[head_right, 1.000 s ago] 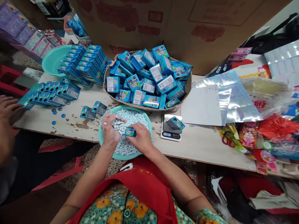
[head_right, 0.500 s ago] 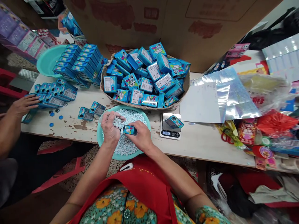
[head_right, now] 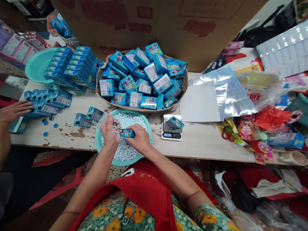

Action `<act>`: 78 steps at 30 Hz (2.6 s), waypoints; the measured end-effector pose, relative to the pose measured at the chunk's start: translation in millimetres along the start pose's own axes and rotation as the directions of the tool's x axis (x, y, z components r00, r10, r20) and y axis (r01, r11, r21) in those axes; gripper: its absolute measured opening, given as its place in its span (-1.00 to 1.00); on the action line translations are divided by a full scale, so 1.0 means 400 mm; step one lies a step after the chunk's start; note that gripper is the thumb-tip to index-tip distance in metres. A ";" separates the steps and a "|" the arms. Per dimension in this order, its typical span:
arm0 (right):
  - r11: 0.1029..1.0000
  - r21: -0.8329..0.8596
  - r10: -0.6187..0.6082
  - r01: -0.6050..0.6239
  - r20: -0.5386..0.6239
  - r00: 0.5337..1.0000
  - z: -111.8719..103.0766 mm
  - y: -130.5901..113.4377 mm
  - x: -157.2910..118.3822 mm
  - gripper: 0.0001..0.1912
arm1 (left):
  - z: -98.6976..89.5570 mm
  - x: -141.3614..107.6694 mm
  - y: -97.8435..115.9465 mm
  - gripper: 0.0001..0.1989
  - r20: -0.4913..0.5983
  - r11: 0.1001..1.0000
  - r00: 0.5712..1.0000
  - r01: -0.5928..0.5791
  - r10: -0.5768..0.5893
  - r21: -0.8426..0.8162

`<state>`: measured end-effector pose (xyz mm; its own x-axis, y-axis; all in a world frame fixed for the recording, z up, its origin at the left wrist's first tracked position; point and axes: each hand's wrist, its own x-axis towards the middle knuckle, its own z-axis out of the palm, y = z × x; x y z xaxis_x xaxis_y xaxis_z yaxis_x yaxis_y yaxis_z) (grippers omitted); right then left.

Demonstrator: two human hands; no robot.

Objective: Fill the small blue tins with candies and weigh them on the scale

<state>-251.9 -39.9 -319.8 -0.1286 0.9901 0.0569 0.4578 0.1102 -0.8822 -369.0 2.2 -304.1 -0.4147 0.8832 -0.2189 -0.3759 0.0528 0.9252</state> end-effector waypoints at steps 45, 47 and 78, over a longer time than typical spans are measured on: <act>0.972 -0.232 -0.108 0.034 -0.312 0.944 -0.292 0.125 -0.052 -0.66 | 0.027 -0.041 -0.074 -0.51 0.193 0.911 0.891 0.393 -0.411 0.128; 0.926 -0.348 -0.199 0.149 -0.113 0.974 -0.253 0.056 -0.034 -0.69 | 0.050 -0.044 -0.065 -0.47 0.209 0.840 0.827 0.541 -0.522 -0.042; 0.855 0.437 0.472 -0.280 -0.431 0.769 -0.289 0.459 -0.095 -0.43 | -0.098 0.029 -0.113 -0.65 0.403 0.386 0.915 -0.379 0.018 0.841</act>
<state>-61.1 -47.3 -429.7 0.4965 0.8511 -0.1709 0.0434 -0.2210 -0.9743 -389.4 -8.2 -360.5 -0.0520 0.9970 -0.0582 0.7087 0.0779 0.7012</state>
